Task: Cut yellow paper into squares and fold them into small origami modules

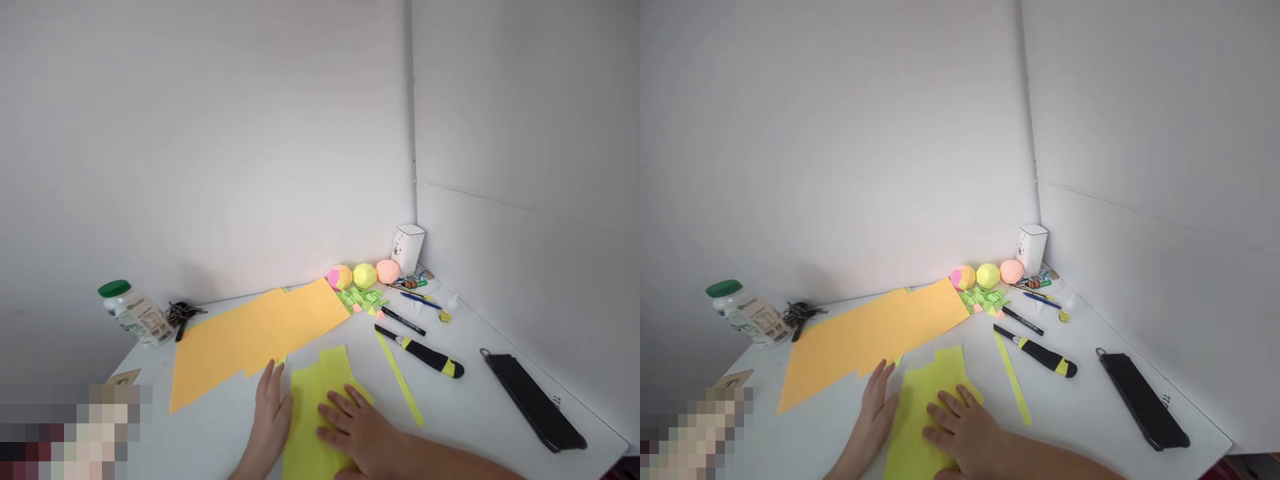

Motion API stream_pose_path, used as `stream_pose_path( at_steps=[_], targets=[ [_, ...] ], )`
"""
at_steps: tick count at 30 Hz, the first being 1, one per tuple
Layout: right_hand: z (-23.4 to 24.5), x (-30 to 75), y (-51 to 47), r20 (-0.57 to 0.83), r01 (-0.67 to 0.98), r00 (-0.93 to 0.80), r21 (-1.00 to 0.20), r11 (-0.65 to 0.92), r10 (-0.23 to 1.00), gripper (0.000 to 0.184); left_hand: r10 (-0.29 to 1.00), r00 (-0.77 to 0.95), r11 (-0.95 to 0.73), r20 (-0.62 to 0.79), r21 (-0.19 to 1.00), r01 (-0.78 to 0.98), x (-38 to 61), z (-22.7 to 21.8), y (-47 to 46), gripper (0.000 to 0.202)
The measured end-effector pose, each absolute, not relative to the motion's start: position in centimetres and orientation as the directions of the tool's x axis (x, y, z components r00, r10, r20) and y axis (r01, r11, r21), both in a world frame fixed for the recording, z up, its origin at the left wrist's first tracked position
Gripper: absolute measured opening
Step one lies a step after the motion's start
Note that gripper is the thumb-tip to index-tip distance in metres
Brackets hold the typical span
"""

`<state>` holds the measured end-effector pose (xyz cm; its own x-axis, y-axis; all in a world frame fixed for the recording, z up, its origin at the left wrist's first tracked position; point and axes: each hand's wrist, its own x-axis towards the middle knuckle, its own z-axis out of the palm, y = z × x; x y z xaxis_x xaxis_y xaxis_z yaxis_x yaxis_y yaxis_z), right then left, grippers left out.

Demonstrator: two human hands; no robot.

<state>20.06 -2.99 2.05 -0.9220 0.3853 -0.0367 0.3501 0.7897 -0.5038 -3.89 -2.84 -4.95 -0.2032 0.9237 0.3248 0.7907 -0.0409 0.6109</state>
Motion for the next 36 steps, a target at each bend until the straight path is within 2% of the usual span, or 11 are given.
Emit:
stream_pose_path(
  at_steps=[2,5,9,12,14,17,18,23,27,30,36],
  targets=[
    [2.2,20.1,-2.9,-0.042,0.353,-0.922,-0.507,0.786,0.386,0.066,0.923,-0.132,-0.129,0.362,0.615,0.778,-4.3,-2.3,-1.4,0.047],
    [1.9,20.1,-2.9,-0.028,0.354,-0.920,-0.489,0.798,0.391,0.066,0.895,0.034,-0.282,0.445,0.505,0.816,-3.3,0.7,-1.1,0.055],
    [1.3,19.7,-3.0,-0.025,0.370,-0.914,-0.463,0.806,0.406,0.066,0.711,0.513,-0.655,0.481,0.188,0.732,-0.8,0.0,-5.1,0.066],
    [1.2,19.5,-3.1,-0.027,0.383,-0.909,-0.449,0.807,0.416,0.067,0.528,0.712,-0.778,0.462,-0.073,0.624,0.0,-2.4,-7.9,0.081],
    [1.3,19.5,-3.1,-0.020,0.384,-0.908,-0.445,0.809,0.419,0.068,0.561,0.695,-0.754,0.449,-0.069,0.653,-0.2,-3.1,-7.8,0.083],
    [1.3,19.7,-3.0,-0.020,0.379,-0.909,-0.459,0.804,0.417,0.067,0.759,0.492,-0.582,0.427,0.108,0.806,-1.5,-1.5,-4.2,0.066],
    [1.4,19.8,-3.0,-0.027,0.379,-0.909,-0.464,0.801,0.415,0.066,0.789,0.445,-0.537,0.424,0.124,0.834,-2.1,-0.7,-2.3,0.063],
    [1.7,19.8,-2.9,-0.056,0.387,-0.910,-0.467,0.795,0.410,0.064,0.885,0.254,-0.308,0.389,0.080,0.948,-5.1,0.2,7.9,0.063],
    [1.8,19.9,-3.0,-0.058,0.385,-0.912,-0.460,0.800,0.406,0.066,0.978,0.147,-0.155,0.149,0.046,0.987,-6.9,-2.6,11.1,0.070],
    [1.5,19.9,-2.9,-0.037,0.380,-0.912,-0.447,0.810,0.408,0.065,0.990,0.127,-0.132,0.066,0.071,0.989,-7.7,-3.9,11.0,0.067],
    [1.3,19.8,-2.9,-0.031,0.385,-0.911,-0.426,0.819,0.412,0.064,0.993,0.118,-0.120,0.019,0.111,0.987,-7.9,-3.6,10.8,0.066]
  ],
)
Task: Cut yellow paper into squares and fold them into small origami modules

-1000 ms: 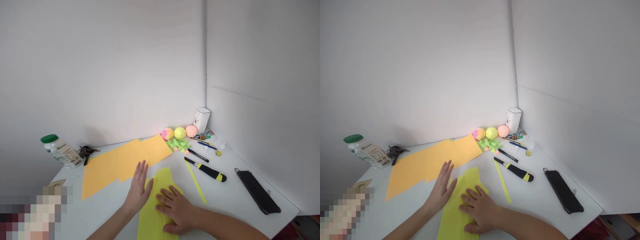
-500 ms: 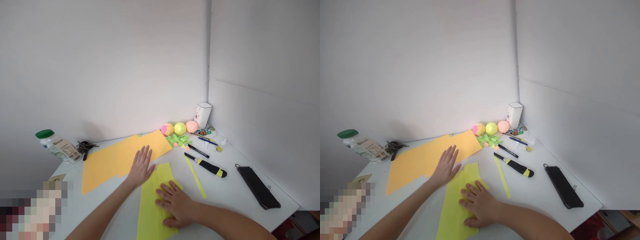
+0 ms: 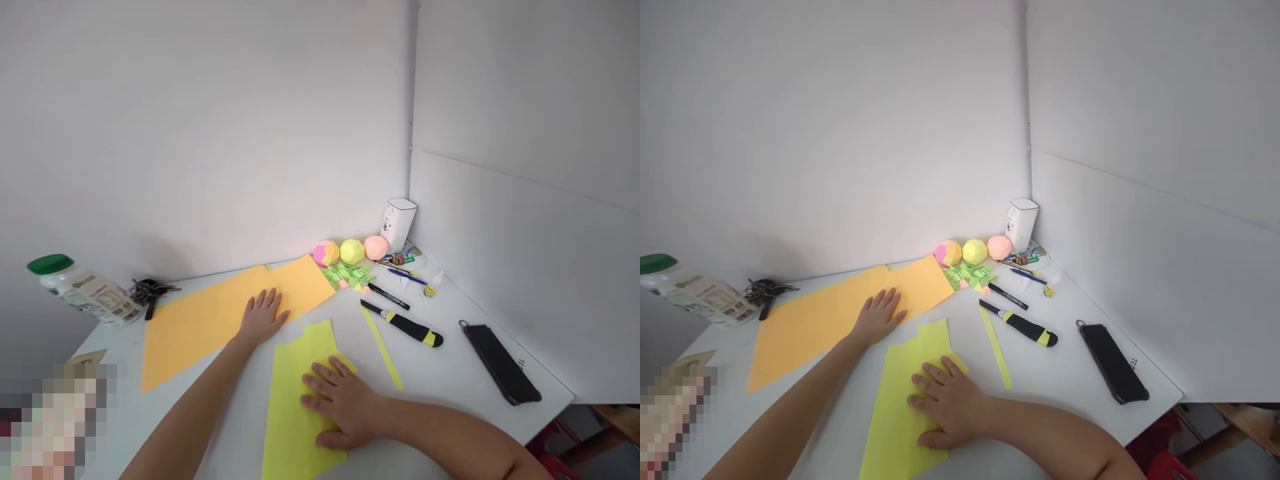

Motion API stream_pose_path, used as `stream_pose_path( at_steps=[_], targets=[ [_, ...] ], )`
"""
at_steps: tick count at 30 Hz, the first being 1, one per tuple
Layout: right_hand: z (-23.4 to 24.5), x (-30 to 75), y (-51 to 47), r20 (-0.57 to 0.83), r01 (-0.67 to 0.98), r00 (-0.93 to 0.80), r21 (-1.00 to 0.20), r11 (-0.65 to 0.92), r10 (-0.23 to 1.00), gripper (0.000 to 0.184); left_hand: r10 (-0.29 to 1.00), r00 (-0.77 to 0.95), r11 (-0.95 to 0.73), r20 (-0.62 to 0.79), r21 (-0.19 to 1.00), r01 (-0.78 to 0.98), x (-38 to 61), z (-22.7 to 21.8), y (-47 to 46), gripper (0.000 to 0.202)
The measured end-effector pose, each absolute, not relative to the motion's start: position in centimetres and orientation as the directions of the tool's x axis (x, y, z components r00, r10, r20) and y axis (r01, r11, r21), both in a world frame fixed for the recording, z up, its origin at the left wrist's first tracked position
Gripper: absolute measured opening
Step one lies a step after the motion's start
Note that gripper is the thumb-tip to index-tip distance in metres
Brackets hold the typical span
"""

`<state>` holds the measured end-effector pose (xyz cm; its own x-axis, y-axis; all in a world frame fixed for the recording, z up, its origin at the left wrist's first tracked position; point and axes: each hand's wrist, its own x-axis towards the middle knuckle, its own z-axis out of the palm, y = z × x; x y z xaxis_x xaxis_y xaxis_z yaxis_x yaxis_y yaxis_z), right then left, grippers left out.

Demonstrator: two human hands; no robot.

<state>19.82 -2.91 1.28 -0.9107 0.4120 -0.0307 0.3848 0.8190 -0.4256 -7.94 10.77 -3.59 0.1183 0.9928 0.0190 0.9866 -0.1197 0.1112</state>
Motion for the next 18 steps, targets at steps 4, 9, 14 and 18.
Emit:
stream_pose_path(
  at_steps=[4,9,14,18],
  targets=[
    [0.7,20.0,-3.1,0.000,0.365,-0.916,-0.418,0.832,0.402,0.063,0.993,0.121,-0.120,0.006,0.143,0.982,-6.7,-3.4,9.2,0.063],
    [0.0,19.7,-2.0,0.183,0.427,-0.829,-0.403,0.810,0.528,0.057,0.958,0.283,-0.271,0.039,0.430,0.861,-5.2,-2.2,5.1,0.054],
    [0.7,17.6,2.1,0.051,0.566,-0.795,-0.296,0.769,0.605,0.062,0.958,0.012,-0.128,0.287,0.389,0.913,-10.5,-1.0,5.3,0.062],
    [-0.1,16.6,3.8,-0.088,0.647,-0.751,-0.295,0.703,0.655,0.069,0.941,-0.238,0.214,0.240,0.122,0.969,-17.8,-2.2,6.5,0.065]
  ],
)
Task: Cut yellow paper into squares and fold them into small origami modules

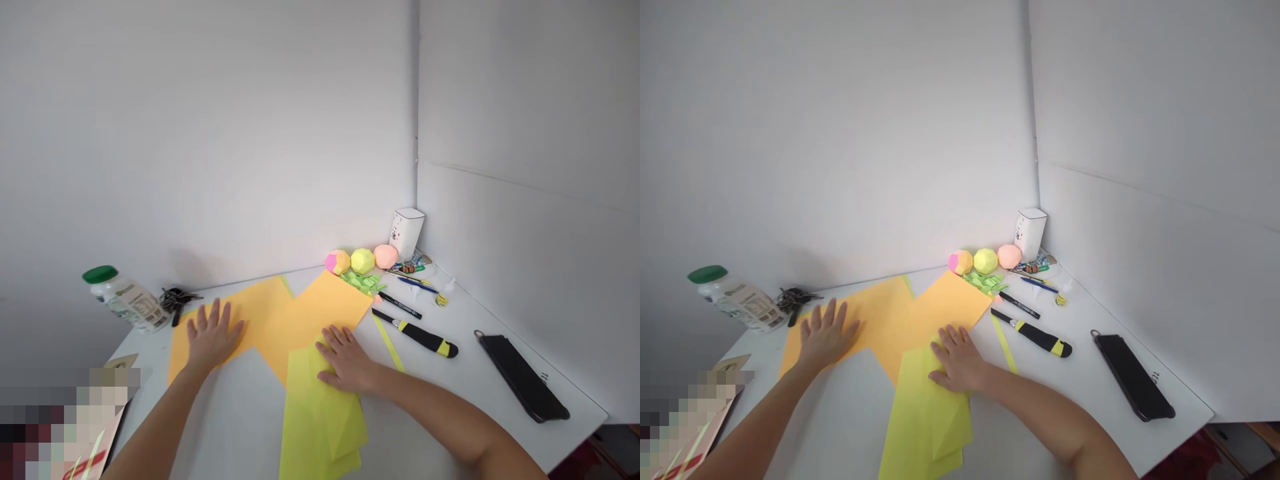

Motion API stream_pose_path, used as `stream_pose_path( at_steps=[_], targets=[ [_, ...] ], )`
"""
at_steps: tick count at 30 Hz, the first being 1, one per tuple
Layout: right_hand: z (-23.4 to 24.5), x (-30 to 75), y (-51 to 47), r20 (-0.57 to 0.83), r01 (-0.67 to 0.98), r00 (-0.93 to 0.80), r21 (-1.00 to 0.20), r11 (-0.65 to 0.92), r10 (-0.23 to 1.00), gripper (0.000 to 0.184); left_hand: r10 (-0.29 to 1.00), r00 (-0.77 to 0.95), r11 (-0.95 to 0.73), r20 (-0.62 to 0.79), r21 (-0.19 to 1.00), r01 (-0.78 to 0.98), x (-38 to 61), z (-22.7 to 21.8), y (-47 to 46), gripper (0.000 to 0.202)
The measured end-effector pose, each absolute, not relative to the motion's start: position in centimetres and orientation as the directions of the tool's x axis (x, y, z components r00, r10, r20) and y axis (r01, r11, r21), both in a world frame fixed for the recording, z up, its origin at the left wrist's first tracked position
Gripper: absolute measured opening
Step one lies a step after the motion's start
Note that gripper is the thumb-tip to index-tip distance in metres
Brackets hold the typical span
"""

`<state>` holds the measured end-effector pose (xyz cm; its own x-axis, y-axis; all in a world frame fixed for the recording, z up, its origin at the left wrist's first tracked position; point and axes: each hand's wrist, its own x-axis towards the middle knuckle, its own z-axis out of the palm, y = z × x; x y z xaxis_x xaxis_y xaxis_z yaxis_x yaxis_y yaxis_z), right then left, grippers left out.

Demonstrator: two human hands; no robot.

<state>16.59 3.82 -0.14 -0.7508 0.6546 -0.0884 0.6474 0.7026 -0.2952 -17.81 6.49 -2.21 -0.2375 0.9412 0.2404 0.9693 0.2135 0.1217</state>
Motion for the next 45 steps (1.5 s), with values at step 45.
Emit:
stream_pose_path(
  at_steps=[45],
  targets=[
    [0.0,16.7,3.2,-0.034,0.642,-0.743,-0.317,0.698,0.669,0.066,0.960,-0.281,0.280,0.015,0.059,0.958,-17.6,-1.3,12.4,0.075]
  ],
)
